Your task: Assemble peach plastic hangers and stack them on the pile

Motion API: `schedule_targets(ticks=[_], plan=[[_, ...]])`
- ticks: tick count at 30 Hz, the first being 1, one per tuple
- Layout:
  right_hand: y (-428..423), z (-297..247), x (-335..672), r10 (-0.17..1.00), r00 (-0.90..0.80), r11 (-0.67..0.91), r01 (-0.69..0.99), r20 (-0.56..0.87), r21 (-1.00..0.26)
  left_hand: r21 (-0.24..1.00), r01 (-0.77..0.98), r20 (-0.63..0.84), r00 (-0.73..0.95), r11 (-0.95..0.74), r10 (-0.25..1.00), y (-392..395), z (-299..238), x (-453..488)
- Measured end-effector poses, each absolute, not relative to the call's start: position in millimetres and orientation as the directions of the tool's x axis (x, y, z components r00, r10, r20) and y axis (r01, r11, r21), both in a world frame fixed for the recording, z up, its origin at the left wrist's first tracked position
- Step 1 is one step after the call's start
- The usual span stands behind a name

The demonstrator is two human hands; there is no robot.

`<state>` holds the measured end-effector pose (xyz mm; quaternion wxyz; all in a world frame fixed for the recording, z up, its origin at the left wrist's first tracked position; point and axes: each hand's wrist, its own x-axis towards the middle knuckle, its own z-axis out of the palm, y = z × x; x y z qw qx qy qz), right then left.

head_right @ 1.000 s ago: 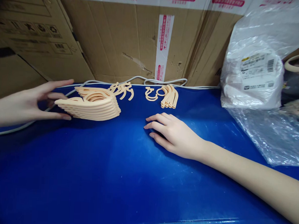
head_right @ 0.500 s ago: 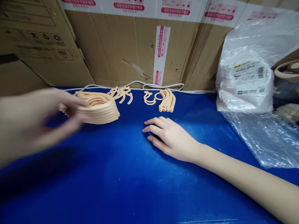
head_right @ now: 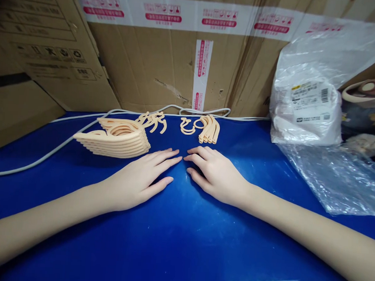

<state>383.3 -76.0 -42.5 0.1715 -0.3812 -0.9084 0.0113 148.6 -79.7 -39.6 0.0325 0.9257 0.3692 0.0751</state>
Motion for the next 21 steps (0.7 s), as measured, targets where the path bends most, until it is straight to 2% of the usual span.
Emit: schedule_targets(ticks=[16,19,21], plan=[[-67,-25,381,0.665,-0.685,0.727,0.685,0.299,-0.046,0.163,0.653,0.157,0.723,-0.740,0.673,-79,-42,144],[-39,-11,393,0.744,-0.575,0.635,0.767,0.341,-0.092,0.170,0.653,0.145,0.724,-0.738,0.675,-78,-41,143],[-13,-2,403,0.837,-0.432,0.484,0.871,0.337,-0.087,0.178,0.657,0.131,0.722,-0.733,0.679,-79,-41,142]])
